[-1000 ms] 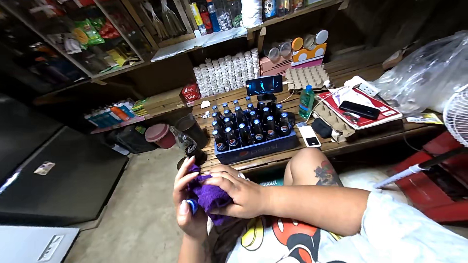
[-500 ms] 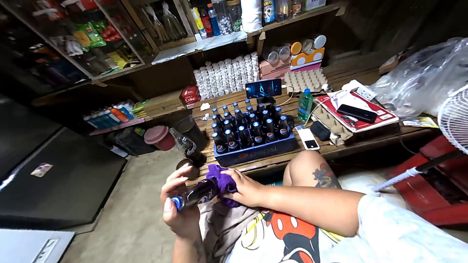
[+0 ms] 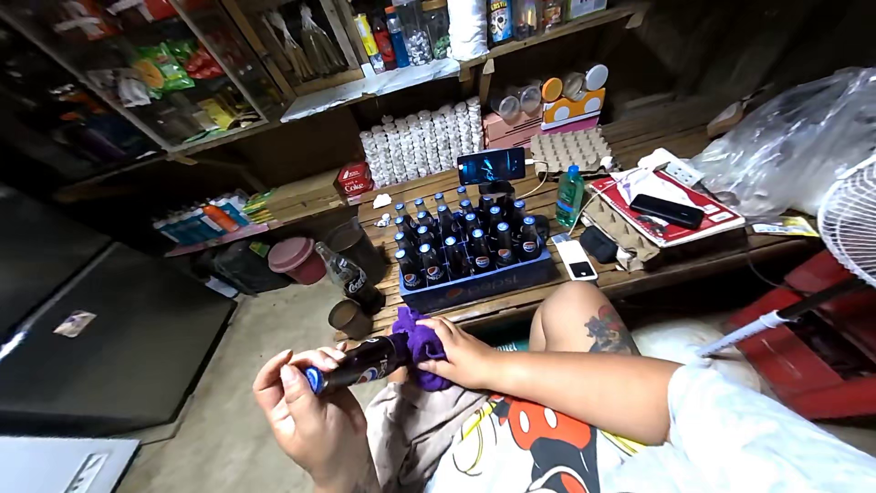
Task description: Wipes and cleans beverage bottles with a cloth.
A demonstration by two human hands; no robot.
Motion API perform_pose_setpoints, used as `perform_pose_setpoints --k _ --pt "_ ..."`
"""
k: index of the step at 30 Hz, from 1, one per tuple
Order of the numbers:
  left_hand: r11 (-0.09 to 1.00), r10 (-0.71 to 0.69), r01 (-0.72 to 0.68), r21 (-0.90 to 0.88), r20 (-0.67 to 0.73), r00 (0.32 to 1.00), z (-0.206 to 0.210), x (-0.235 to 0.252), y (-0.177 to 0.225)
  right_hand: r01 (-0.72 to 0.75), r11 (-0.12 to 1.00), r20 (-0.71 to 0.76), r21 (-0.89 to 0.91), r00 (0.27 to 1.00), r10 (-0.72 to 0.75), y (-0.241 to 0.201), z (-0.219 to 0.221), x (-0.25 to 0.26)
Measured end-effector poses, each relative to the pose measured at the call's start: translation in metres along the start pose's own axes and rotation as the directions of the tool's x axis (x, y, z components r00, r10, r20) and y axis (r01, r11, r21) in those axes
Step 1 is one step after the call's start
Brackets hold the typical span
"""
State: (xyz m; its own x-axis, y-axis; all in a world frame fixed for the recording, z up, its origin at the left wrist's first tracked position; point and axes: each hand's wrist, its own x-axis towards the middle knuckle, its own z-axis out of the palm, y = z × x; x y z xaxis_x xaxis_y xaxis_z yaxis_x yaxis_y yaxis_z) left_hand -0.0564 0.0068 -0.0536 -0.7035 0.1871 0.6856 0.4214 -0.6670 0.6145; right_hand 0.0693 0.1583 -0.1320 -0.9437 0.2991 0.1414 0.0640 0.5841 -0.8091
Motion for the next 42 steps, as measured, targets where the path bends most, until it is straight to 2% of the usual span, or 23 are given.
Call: perform_pose_setpoints --k 12,18,21,24,28,30,32,34,36,42 --pt "0.995 0.062 -0.058 -0.087 0.050 0.997 -0.008 -0.006 -0.008 -0.030 0.999 0.018 0.018 0.999 0.030 0.006 0.000 0.000" --pt "0.975 0.095 -0.076 -0.208 0.081 0.992 -0.010 -0.007 0.000 -0.012 1.000 0.006 0.024 1.000 0.012 0.001 -0.001 -0.003" --pt "0.957 0.154 -0.079 -0.280 0.257 0.954 -0.016 -0.005 0.003 0.087 0.995 -0.070 0.043 0.994 -0.083 -0.001 0.002 -0.006" --pt "0.952 0.176 -0.044 -0.304 0.420 0.890 -0.018 -0.004 0.004 0.269 0.963 -0.163 0.022 0.951 -0.262 -0.006 0.004 -0.008" --pt "0.949 0.147 0.022 -0.314 0.504 0.851 -0.012 -0.009 -0.002 0.516 0.856 -0.208 -0.001 0.838 -0.505 -0.023 -0.001 -0.014" --pt "0.969 0.139 -0.014 -0.248 0.495 0.858 -0.007 -0.009 -0.001 0.600 0.800 -0.226 -0.010 0.778 -0.586 -0.032 -0.003 -0.018" --pt "0.987 0.163 -0.139 -0.085 0.473 0.866 -0.002 -0.009 0.000 0.666 0.745 -0.252 -0.039 0.715 -0.652 -0.041 -0.002 -0.021" --pt "0.971 0.196 -0.239 0.026 0.492 0.848 -0.002 -0.007 -0.002 0.715 0.696 -0.267 -0.067 0.660 -0.703 -0.051 -0.003 -0.023" --pt "0.958 0.187 -0.272 0.095 0.512 0.838 -0.001 -0.009 0.000 0.740 0.666 -0.272 -0.095 0.624 -0.733 -0.058 -0.003 -0.025" --pt "0.953 0.159 -0.268 0.140 0.522 0.838 0.000 -0.016 0.005 0.686 0.718 -0.168 -0.118 0.699 -0.695 -0.063 -0.013 -0.023"
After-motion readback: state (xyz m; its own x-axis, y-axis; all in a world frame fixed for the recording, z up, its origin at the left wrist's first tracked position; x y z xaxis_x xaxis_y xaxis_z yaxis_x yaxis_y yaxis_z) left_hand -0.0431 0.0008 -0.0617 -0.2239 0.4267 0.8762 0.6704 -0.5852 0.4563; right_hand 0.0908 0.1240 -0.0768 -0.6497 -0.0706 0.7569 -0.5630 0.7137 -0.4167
